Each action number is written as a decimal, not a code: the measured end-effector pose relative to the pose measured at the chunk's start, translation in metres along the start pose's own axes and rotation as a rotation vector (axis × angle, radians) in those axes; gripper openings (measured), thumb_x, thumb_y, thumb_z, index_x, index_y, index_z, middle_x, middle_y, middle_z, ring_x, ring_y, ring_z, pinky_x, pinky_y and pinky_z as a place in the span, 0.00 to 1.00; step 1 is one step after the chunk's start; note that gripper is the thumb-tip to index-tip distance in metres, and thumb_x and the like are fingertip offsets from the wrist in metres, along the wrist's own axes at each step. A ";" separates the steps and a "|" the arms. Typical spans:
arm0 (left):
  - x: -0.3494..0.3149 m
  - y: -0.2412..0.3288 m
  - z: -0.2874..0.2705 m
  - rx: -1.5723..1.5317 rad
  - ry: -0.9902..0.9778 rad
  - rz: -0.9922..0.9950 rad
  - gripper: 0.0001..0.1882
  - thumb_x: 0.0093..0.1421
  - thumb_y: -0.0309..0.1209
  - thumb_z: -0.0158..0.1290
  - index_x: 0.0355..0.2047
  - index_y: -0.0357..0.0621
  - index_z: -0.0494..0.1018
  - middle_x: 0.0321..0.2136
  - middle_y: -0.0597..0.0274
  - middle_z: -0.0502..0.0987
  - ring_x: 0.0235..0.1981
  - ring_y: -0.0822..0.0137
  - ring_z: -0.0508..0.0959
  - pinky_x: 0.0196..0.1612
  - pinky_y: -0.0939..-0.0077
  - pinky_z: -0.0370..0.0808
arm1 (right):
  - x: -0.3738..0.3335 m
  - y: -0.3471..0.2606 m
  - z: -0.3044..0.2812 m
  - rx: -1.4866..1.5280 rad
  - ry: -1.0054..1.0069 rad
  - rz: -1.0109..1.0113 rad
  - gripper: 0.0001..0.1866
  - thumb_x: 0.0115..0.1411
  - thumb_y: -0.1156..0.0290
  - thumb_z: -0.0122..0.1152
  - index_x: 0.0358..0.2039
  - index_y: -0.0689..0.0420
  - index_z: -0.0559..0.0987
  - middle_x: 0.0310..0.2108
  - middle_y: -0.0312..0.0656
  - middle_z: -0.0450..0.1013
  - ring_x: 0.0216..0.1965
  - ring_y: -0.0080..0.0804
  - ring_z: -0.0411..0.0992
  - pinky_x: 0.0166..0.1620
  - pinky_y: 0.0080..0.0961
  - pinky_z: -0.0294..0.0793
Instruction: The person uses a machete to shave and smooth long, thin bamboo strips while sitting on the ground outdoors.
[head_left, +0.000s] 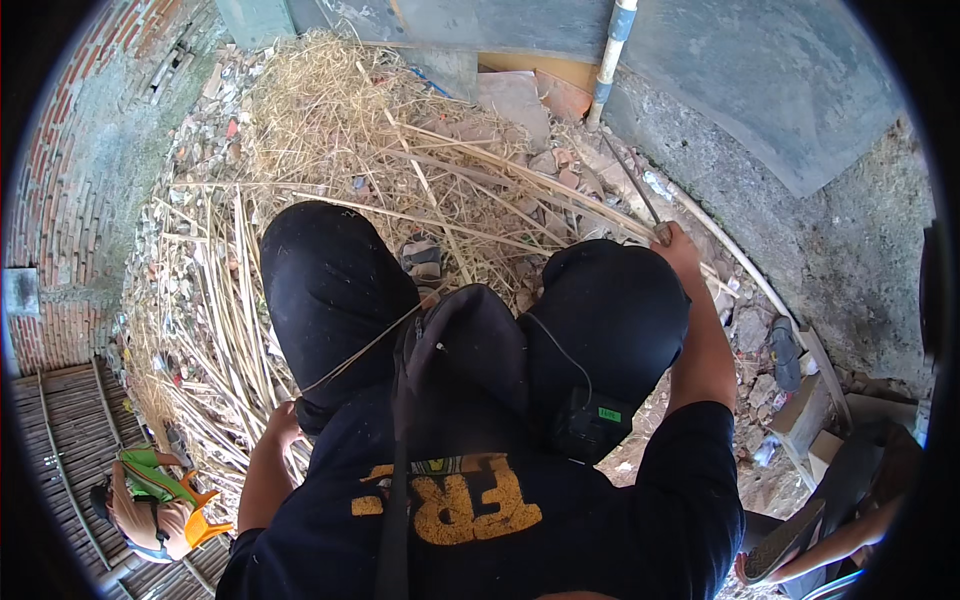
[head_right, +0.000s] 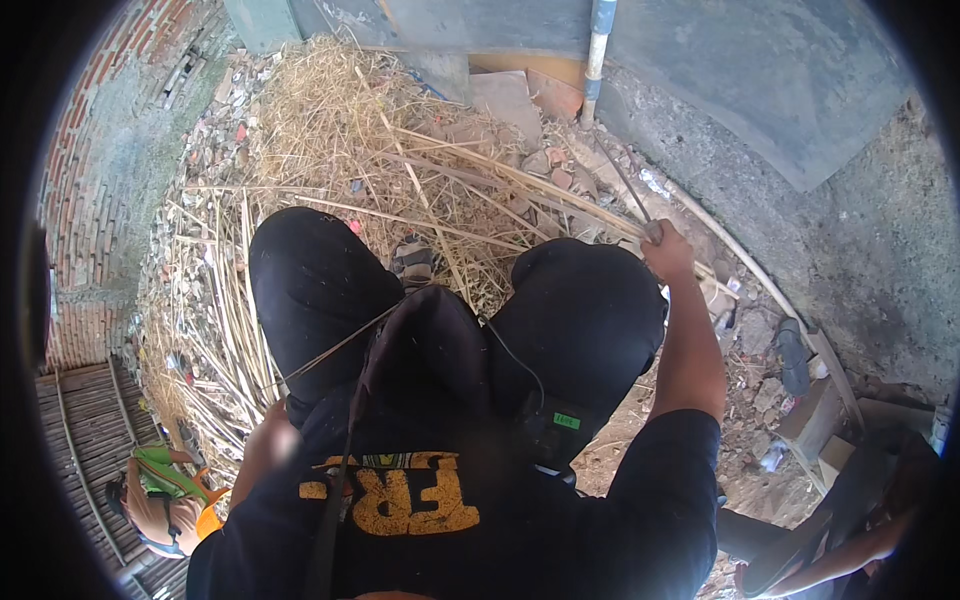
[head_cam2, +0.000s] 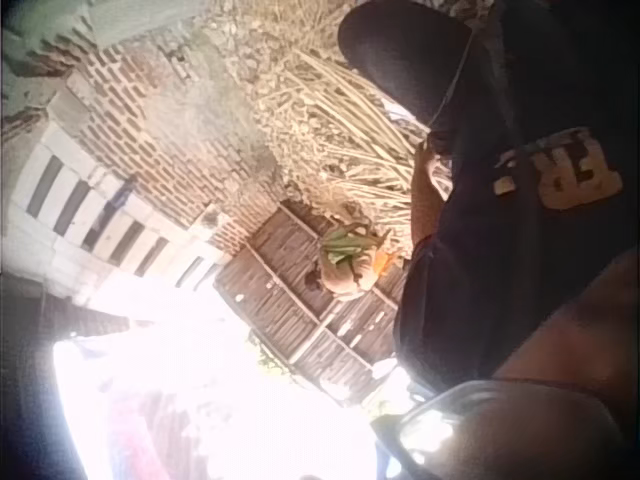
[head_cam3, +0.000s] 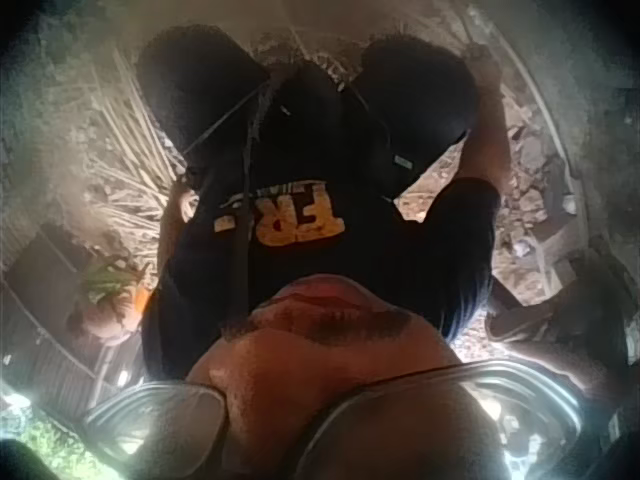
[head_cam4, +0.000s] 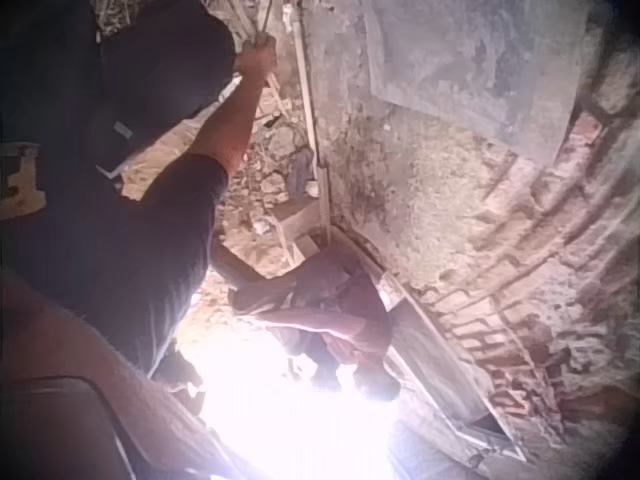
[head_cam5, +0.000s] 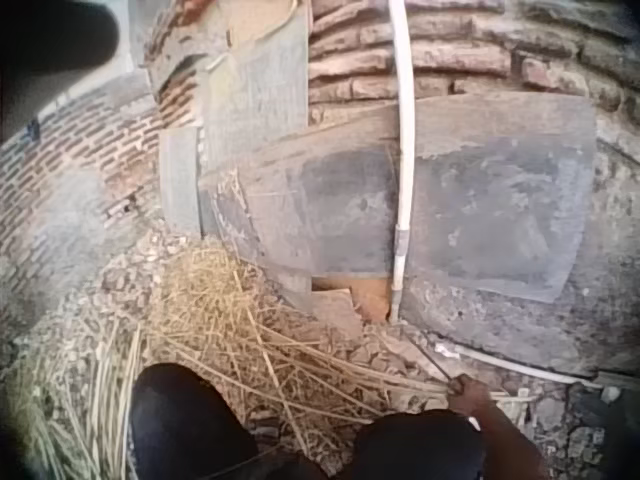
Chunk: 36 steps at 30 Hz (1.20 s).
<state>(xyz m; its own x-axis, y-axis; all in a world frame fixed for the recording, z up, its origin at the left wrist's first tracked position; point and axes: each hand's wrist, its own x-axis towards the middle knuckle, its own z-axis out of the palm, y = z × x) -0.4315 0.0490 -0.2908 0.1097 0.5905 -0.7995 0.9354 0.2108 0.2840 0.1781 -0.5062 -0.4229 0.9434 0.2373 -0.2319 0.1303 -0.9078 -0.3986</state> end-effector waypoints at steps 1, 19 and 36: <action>0.002 -0.005 0.001 -0.020 -0.003 0.027 0.19 0.62 0.31 0.58 0.54 0.42 0.73 0.28 0.65 0.78 0.23 0.73 0.75 0.25 0.75 0.70 | -0.005 -0.015 -0.015 -0.026 0.004 -0.006 0.34 0.50 0.50 0.67 0.55 0.53 0.74 0.42 0.56 0.79 0.46 0.56 0.77 0.50 0.46 0.75; 0.068 0.084 -0.038 -0.206 0.266 0.519 0.20 0.72 0.44 0.45 0.48 0.37 0.72 0.38 0.55 0.80 0.32 0.67 0.80 0.28 0.74 0.74 | -0.053 -0.078 -0.124 -0.088 0.144 -0.118 0.27 0.53 0.55 0.69 0.51 0.52 0.75 0.38 0.53 0.80 0.42 0.57 0.78 0.46 0.46 0.76; -0.017 0.473 0.111 1.011 0.249 1.392 0.32 0.61 0.43 0.60 0.61 0.41 0.67 0.56 0.45 0.72 0.58 0.49 0.72 0.60 0.58 0.70 | -0.093 -0.177 -0.224 -0.329 0.413 -0.410 0.20 0.51 0.65 0.71 0.43 0.54 0.77 0.30 0.48 0.78 0.34 0.51 0.77 0.43 0.44 0.74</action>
<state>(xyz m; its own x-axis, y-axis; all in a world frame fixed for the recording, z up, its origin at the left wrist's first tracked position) 0.0464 0.0524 -0.2014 0.9897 0.0083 -0.1432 0.0283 -0.9899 0.1387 0.1360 -0.4456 -0.1320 0.8283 0.4931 0.2659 0.5280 -0.8459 -0.0758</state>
